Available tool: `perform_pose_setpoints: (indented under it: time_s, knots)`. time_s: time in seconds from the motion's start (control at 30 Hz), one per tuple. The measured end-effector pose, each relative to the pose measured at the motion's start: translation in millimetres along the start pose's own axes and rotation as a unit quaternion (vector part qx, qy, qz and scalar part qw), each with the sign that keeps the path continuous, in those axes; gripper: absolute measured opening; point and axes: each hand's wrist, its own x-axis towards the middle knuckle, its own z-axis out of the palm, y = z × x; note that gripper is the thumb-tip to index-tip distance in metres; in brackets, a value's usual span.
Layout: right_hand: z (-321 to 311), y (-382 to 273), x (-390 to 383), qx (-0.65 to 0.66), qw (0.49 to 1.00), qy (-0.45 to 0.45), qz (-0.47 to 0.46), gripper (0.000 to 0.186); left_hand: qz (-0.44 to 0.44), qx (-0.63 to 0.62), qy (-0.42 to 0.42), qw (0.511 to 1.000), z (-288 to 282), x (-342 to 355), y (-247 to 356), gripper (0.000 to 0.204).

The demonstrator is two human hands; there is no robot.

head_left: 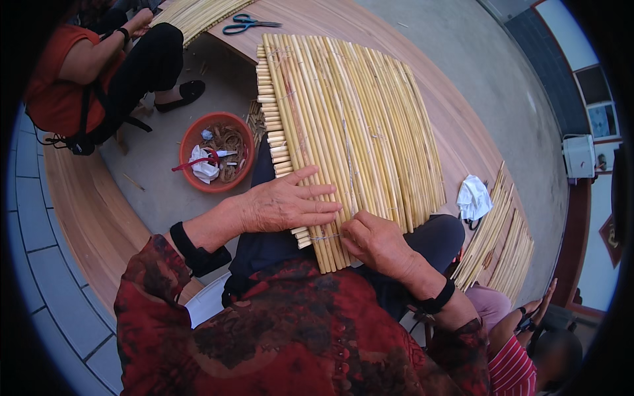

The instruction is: The person assembles a mat by threading string through rows of bamboo sticks, then uses shears to trim the ends of the bamboo sticks and the excess string.

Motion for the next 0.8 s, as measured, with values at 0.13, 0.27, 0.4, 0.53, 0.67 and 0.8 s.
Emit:
perform_pose_setpoints:
  time_s: [0.13,0.27,0.4,0.53,0.67,0.8]
  knots:
    - [5,0,6,-0.112,0.990,-0.004,-0.084,0.013,-0.003,-0.004,0.004,1.000,2,0,0,0.034]
    - [10,-3,9,-0.151,0.985,-0.016,-0.079,0.014,-0.004,-0.008,0.008,1.000,1,0,0,0.034]
    - [7,0,5,-0.010,1.000,-0.007,-0.007,0.013,-0.003,-0.003,0.007,1.000,1,0,0,0.036]
    - [3,9,9,0.030,0.996,-0.035,-0.071,0.013,0.003,-0.007,-0.004,1.000,2,0,-2,0.038]
    - [-3,7,15,0.023,0.994,-0.057,-0.086,0.012,0.004,-0.019,0.005,1.000,5,-3,-2,0.038]
    - [-3,9,15,0.043,0.991,-0.082,-0.093,0.013,0.005,-0.012,0.004,1.000,6,-3,-3,0.038]
